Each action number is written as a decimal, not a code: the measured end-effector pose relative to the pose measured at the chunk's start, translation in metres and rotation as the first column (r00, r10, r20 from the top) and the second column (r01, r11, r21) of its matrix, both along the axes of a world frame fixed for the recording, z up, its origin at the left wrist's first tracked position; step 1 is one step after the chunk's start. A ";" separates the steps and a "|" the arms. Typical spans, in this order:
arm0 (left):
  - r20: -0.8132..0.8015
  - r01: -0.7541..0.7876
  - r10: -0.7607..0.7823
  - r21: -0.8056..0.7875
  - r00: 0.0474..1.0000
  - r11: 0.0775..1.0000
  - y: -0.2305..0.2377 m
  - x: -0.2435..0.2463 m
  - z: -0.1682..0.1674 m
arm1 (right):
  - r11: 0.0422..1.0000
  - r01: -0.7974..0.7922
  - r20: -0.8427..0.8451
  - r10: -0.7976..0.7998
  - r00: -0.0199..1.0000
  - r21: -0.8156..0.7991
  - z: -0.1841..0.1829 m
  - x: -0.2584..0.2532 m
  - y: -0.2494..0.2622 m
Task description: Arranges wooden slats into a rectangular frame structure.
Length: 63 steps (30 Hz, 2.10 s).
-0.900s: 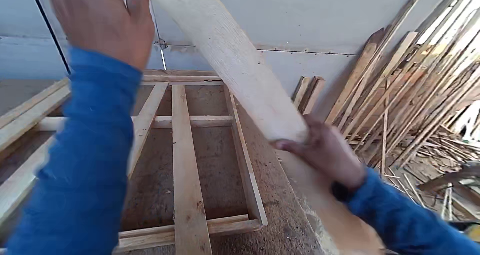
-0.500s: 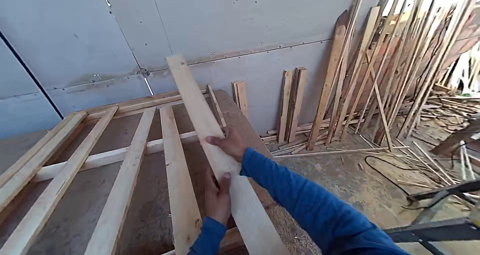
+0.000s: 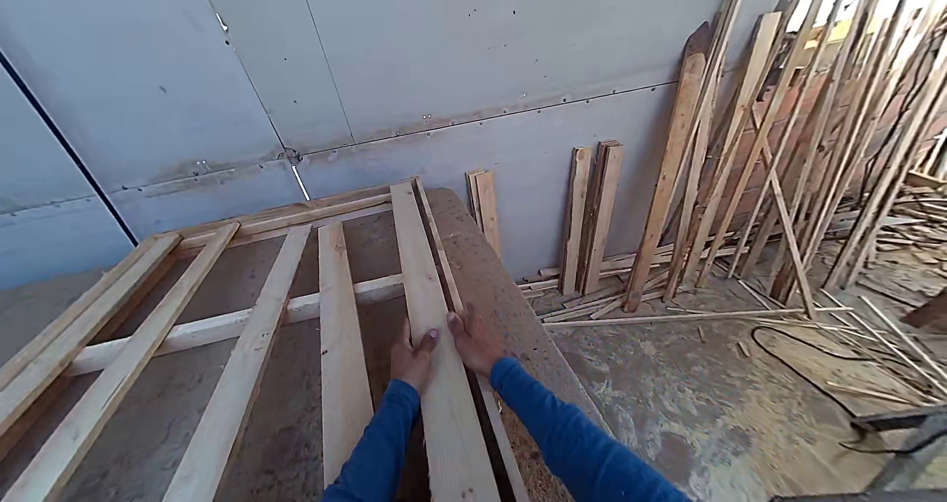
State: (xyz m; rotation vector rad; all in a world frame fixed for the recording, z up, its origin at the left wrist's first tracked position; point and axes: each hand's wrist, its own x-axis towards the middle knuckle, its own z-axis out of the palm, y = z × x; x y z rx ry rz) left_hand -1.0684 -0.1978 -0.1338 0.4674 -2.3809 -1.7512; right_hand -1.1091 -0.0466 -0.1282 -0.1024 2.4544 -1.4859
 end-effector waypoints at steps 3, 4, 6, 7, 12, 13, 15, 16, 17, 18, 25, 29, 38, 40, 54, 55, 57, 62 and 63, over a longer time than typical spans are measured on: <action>0.054 0.010 -0.009 -0.014 0.999 1.000 -0.001 -0.018 -0.023 | 1.000 0.019 0.034 -0.018 0.999 -0.012 -0.009 0.000 -0.002; 0.059 -0.003 0.003 -0.006 0.998 1.000 0.001 -0.018 -0.029 | 1.000 0.018 0.040 -0.017 0.999 -0.020 -0.009 0.003 -0.001; 0.063 -0.025 0.025 0.005 0.998 1.000 0.006 -0.012 -0.032 | 0.998 0.025 0.050 -0.022 0.998 -0.062 -0.010 0.009 0.001; 0.066 -0.029 0.029 0.000 0.997 1.000 0.008 -0.008 -0.032 | 0.996 0.035 0.050 -0.031 0.998 -0.085 -0.011 0.012 0.003; 0.076 -0.029 0.029 0.003 0.997 1.000 0.018 0.014 -0.012 | 0.990 0.052 0.025 -0.049 0.998 -0.133 -0.014 0.020 0.004; 0.074 -0.027 0.026 0.003 0.997 1.000 0.019 0.015 -0.008 | 0.990 0.051 0.026 -0.048 0.998 -0.128 -0.012 0.023 0.005; 0.080 -0.022 0.022 -0.007 0.997 1.000 0.020 0.016 -0.006 | 0.991 0.049 0.025 -0.047 0.999 -0.123 -0.010 0.023 0.005; 0.080 -0.020 0.021 -0.010 0.997 1.000 0.020 0.016 -0.007 | 0.990 0.051 0.020 -0.049 0.999 -0.130 -0.010 0.023 0.005; 0.073 -0.019 0.020 -0.013 0.997 1.000 0.020 0.016 -0.007 | 0.988 0.053 0.013 -0.051 0.999 -0.144 -0.010 0.023 0.005; 0.068 -0.013 0.014 -0.017 0.998 1.000 0.020 0.017 -0.009 | 0.986 0.057 0.011 -0.056 0.998 -0.156 -0.010 0.023 0.006; 0.076 -0.012 0.015 -0.042 0.997 0.999 0.022 0.016 -0.006 | 0.987 0.055 0.028 -0.051 0.998 -0.149 -0.010 0.026 0.007; 0.063 -0.016 0.018 -0.043 0.998 0.999 0.022 0.016 -0.006 | 0.987 0.063 0.037 -0.058 0.998 -0.148 -0.007 0.028 0.007; 0.042 0.047 -0.043 -0.089 0.998 0.995 0.015 0.007 0.003 | 0.986 0.035 0.002 -0.035 0.999 -0.164 -0.009 0.023 0.006; 0.030 0.047 -0.045 -0.084 0.999 0.995 0.016 0.007 0.001 | 0.986 0.042 0.008 -0.041 0.999 -0.159 -0.012 0.023 0.007; -0.101 0.039 -0.040 -0.008 0.994 0.999 0.013 0.001 -0.005 | 0.975 0.067 0.010 -0.067 0.998 -0.210 -0.009 0.021 0.005; -0.104 0.035 -0.035 -0.010 0.994 0.999 0.013 0.003 -0.005 | 0.976 0.067 0.006 -0.067 0.998 -0.207 -0.009 0.021 0.004; -0.118 0.027 -0.028 -0.013 0.993 1.000 0.015 0.004 -0.003 | 0.980 0.062 -0.005 -0.064 0.998 -0.190 -0.010 0.020 0.005; -0.152 0.015 -0.019 -0.023 0.988 1.000 0.015 0.000 -0.004 | 0.993 0.035 -0.018 -0.037 0.999 -0.111 -0.007 0.019 0.007; -0.156 0.017 -0.020 -0.023 0.988 1.000 0.014 -0.002 -0.005 | 0.994 0.032 -0.022 -0.035 0.999 -0.108 -0.007 0.019 0.007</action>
